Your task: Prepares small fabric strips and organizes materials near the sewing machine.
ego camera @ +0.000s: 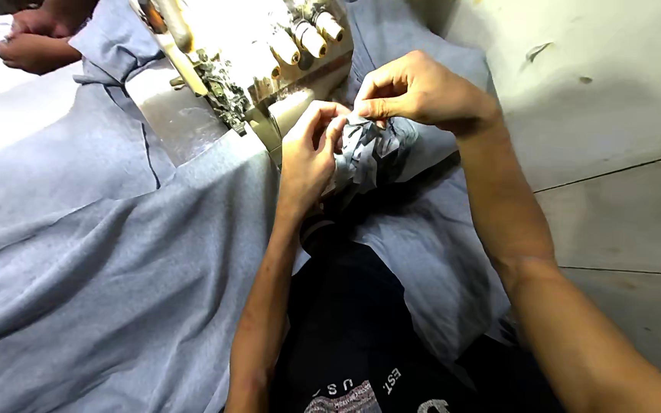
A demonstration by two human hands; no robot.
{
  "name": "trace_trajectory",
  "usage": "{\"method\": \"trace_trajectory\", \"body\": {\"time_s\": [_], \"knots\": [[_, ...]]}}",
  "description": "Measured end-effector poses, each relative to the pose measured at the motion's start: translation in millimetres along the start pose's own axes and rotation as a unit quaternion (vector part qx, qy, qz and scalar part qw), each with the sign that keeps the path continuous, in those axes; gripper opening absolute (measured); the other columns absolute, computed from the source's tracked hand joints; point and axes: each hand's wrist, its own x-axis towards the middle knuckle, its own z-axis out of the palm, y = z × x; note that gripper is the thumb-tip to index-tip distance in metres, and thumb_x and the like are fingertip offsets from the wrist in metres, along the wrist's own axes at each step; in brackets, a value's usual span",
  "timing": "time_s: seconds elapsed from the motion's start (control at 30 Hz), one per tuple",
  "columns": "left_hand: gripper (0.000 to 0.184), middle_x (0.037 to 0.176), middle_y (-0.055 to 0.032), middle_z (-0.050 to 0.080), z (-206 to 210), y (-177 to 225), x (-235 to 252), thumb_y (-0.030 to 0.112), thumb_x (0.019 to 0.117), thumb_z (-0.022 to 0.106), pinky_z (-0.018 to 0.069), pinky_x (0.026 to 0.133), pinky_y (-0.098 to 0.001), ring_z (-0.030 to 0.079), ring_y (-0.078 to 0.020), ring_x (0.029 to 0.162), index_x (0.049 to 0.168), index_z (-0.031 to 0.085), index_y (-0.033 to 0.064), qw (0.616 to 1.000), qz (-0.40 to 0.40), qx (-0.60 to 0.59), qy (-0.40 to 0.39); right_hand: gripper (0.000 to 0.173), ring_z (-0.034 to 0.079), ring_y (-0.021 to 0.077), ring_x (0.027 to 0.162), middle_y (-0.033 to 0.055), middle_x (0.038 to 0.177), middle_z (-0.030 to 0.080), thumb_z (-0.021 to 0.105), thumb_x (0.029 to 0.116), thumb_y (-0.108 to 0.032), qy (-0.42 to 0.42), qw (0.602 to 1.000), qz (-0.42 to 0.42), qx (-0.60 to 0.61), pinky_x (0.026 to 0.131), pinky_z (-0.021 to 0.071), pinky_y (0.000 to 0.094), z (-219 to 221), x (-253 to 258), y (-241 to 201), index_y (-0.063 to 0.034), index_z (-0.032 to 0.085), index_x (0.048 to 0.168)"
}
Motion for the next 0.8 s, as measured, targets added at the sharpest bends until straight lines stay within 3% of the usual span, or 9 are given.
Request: {"method": "trace_trajectory", "body": {"time_s": [0.1, 0.23, 0.33, 0.43, 0.53, 0.63, 0.8], "knots": [[0.016, 0.091, -0.0025, 0.07, -7, -9, -9, 0.014, 0.1044, 0.056, 0.0574, 0.066, -0.0255, 0.067, -0.0078, 0.074, 0.112, 0.067, 0.0051, 0.987, -0.021, 0.152, 0.038, 0.013, 0.064, 0.0006, 0.072, -0.003, 0.084, 0.069, 0.066, 0.0998, -0.02, 0.037, 0.988, 0.064, -0.138, 0.071, 0.0564, 0.0196, -8, -6, 9, -0.0089, 0.072, 0.098], [0.018, 0.086, -0.0091, 0.07, -14, -8, -31, 0.015, 0.1048, 0.054, 0.0559, 0.063, -0.0432, 0.068, -0.0226, 0.07, 0.119, 0.064, 0.0072, 0.934, -0.062, 0.353, 0.0, 0.022, 0.069, 0.0262, 0.08, 0.0086, 0.087, 0.071, 0.063, 0.1002, -0.03, 0.101, 0.922, 0.219, -0.302, 0.076, 0.0543, 0.0549, -5, -22, 30, -0.0109, 0.073, 0.106], [0.022, 0.083, -0.0127, 0.068, -10, -9, -38, 0.013, 0.1026, 0.055, 0.0533, 0.059, -0.0493, 0.067, -0.0296, 0.068, 0.123, 0.063, 0.0081, 0.907, -0.081, 0.413, -0.026, 0.038, 0.069, 0.0381, 0.086, 0.0138, 0.089, 0.071, 0.068, 0.0967, -0.042, 0.136, 0.888, 0.27, -0.347, 0.077, 0.0515, 0.0653, 21, -28, 46, -0.0102, 0.069, 0.118], [0.024, 0.072, -0.0121, 0.062, -4, -12, -50, 0.012, 0.0994, 0.056, 0.048, 0.05, -0.0472, 0.061, -0.0298, 0.058, 0.123, 0.061, 0.0093, 0.901, -0.085, 0.423, -0.052, 0.044, 0.068, 0.0442, 0.092, 0.0199, 0.095, 0.071, 0.066, 0.0947, -0.043, 0.152, 0.858, 0.282, -0.401, 0.078, 0.0495, 0.0671, 46, -23, 55, -0.0067, 0.066, 0.12], [0.025, 0.07, -0.0115, 0.061, 2, -23, -53, 0.014, 0.0999, 0.056, 0.0475, 0.049, -0.0467, 0.061, -0.0303, 0.056, 0.124, 0.06, 0.0091, 0.901, -0.087, 0.42, -0.064, 0.029, 0.068, 0.0438, 0.089, 0.0205, 0.091, 0.07, 0.064, 0.097, -0.031, 0.169, 0.868, 0.27, -0.381, 0.073, 0.05, 0.0655, 42, -15, 61, -0.0039, 0.069, 0.105], [0.028, 0.073, -0.0113, 0.065, 8, -36, -46, 0.014, 0.0997, 0.056, 0.0505, 0.053, -0.0498, 0.065, -0.0314, 0.062, 0.126, 0.063, 0.0093, 0.896, -0.081, 0.433, -0.052, 0.028, 0.068, 0.0379, 0.086, 0.0164, 0.088, 0.069, 0.064, 0.0973, -0.031, 0.205, 0.887, 0.241, -0.336, 0.073, 0.0506, 0.0619, 21, -7, 57, -0.0045, 0.07, 0.102], [0.027, 0.07, -0.0107, 0.062, 5, -42, -58, 0.016, 0.101, 0.055, 0.0482, 0.053, -0.0477, 0.061, -0.03, 0.058, 0.126, 0.061, 0.0082, 0.902, -0.054, 0.425, -0.055, 0.033, 0.07, 0.0283, 0.091, 0.0119, 0.095, 0.071, 0.066, 0.097, -0.037, 0.258, 0.888, 0.195, -0.328, 0.084, 0.0538, 0.0543, -25, 9, 40, -0.0057, 0.069, 0.107]]}}
